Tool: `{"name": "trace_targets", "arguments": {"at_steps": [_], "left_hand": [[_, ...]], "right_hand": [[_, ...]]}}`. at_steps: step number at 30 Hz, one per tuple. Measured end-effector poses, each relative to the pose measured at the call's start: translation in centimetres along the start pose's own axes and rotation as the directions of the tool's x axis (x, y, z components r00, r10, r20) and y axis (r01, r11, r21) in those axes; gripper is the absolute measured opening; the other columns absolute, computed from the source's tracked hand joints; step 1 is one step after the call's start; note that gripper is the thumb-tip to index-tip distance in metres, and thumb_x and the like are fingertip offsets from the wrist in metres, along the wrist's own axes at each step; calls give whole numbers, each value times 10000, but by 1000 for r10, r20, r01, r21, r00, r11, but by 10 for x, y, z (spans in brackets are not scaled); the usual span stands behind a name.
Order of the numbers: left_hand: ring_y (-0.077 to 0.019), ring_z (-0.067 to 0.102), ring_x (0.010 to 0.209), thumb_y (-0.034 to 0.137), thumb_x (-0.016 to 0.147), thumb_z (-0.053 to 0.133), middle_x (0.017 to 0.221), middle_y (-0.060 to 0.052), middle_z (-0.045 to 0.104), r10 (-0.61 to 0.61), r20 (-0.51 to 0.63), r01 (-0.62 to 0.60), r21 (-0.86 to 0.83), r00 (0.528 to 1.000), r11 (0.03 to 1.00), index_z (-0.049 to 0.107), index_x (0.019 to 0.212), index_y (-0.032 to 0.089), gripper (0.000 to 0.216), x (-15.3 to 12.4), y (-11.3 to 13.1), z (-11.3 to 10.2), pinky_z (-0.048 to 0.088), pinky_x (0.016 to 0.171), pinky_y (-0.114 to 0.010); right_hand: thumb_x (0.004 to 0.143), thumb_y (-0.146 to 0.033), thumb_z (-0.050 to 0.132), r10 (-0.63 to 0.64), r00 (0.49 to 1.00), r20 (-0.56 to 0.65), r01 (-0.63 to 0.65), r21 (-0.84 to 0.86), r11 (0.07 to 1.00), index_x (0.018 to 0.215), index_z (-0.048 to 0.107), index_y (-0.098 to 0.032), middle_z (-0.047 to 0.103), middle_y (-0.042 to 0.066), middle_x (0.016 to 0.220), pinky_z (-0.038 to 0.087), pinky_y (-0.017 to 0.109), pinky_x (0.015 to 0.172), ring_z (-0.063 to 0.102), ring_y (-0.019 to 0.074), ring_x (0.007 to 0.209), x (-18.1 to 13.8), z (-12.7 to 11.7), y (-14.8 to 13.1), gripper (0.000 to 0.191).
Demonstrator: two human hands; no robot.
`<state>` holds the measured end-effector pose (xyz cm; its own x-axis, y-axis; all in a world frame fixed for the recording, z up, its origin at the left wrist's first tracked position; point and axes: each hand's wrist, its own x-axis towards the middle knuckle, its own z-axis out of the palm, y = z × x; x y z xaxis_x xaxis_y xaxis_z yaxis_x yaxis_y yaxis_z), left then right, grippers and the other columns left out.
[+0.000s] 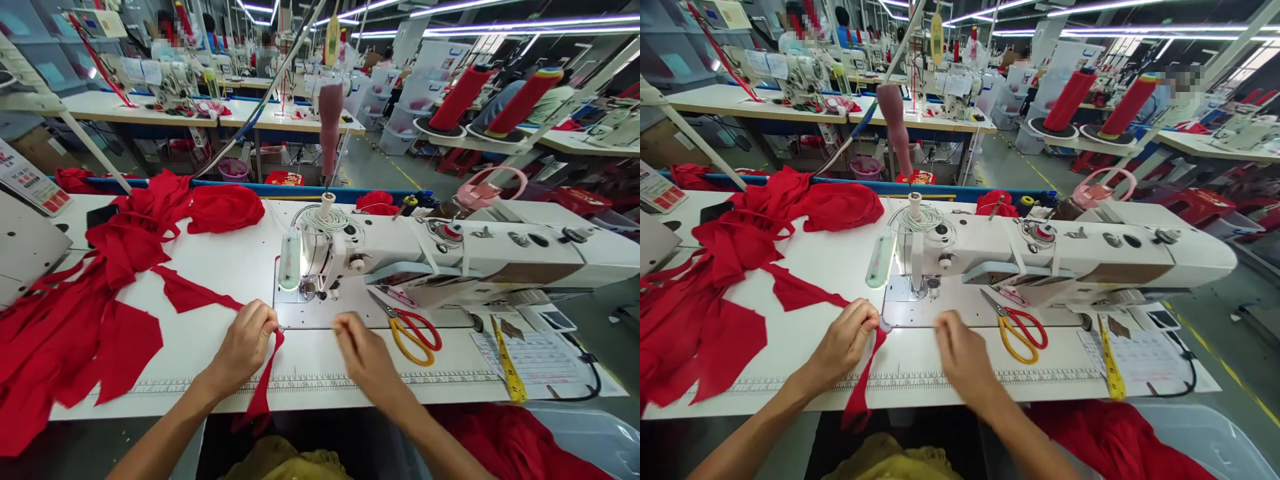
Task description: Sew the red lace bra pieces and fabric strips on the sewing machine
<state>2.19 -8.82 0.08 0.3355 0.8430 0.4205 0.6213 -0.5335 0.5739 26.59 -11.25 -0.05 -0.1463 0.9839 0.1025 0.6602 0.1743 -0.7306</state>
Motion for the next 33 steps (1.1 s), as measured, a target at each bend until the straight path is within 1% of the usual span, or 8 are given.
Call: {"name": "trace_targets", "arguments": {"at_steps": [4,8,12,16,18,22,26,33], "left_hand": [[-160,505,730,154,1004,381,786,-8,526,167,-49,-164,54,985,985,467,842,209,192,10,13,1,454,668,-289],[-120,448,566,190,1010,366,722,30,496,126,-1,-125,49,992,991,460,865,216,175,14,11,-12,354,514,-246],[-112,417,541,341,1019,369,649,55,451,-183,151,207,-160,971,965,456,817,221,251,7,5,-22,341,522,-237],[-129,420,493,628,973,322,560,68,417,-460,423,616,-392,781,684,558,982,210,480,-1,5,-18,377,484,-241],[-136,432,451,730,923,302,508,67,431,-508,520,723,-416,686,552,587,1039,188,624,-2,5,-15,374,458,-246],[-120,447,481,700,865,494,526,48,470,-444,567,709,-431,694,557,629,875,175,542,-1,7,-14,369,496,-234],[-97,366,498,621,828,607,540,63,392,-491,463,675,-471,738,568,605,773,186,439,-2,10,-11,304,478,-213],[-80,239,493,666,831,589,527,84,312,-490,536,726,-484,688,489,547,760,189,484,-6,12,-7,190,452,-209]], "right_hand": [[795,-317,695,27,982,189,-91,339,936,947,504,-234,591,-3,868,461,277,657,567,158,731,-15,46,-52,258],[877,-301,566,53,932,359,-295,663,688,1095,495,-235,543,-36,827,434,244,575,519,114,626,-11,66,-62,238],[915,-389,584,60,963,263,-201,553,809,1104,590,-222,542,-32,785,395,253,608,477,123,648,1,43,-48,252],[951,-423,523,12,962,272,-143,466,873,797,608,-193,554,-14,746,378,265,660,477,142,712,10,25,-39,290],[946,-409,521,25,957,290,-163,461,872,762,579,-195,504,-27,698,355,259,637,443,134,677,10,25,-37,288],[938,-390,528,39,952,303,-184,466,865,734,552,-200,434,-46,654,322,249,600,391,123,636,9,29,-35,279],[945,-393,530,35,958,286,-171,467,868,742,557,-198,431,-52,649,310,245,583,378,117,625,7,31,-32,282],[950,-398,544,-14,956,292,-136,486,863,827,627,-195,528,-33,717,352,246,608,459,124,670,8,31,-26,251]]}}
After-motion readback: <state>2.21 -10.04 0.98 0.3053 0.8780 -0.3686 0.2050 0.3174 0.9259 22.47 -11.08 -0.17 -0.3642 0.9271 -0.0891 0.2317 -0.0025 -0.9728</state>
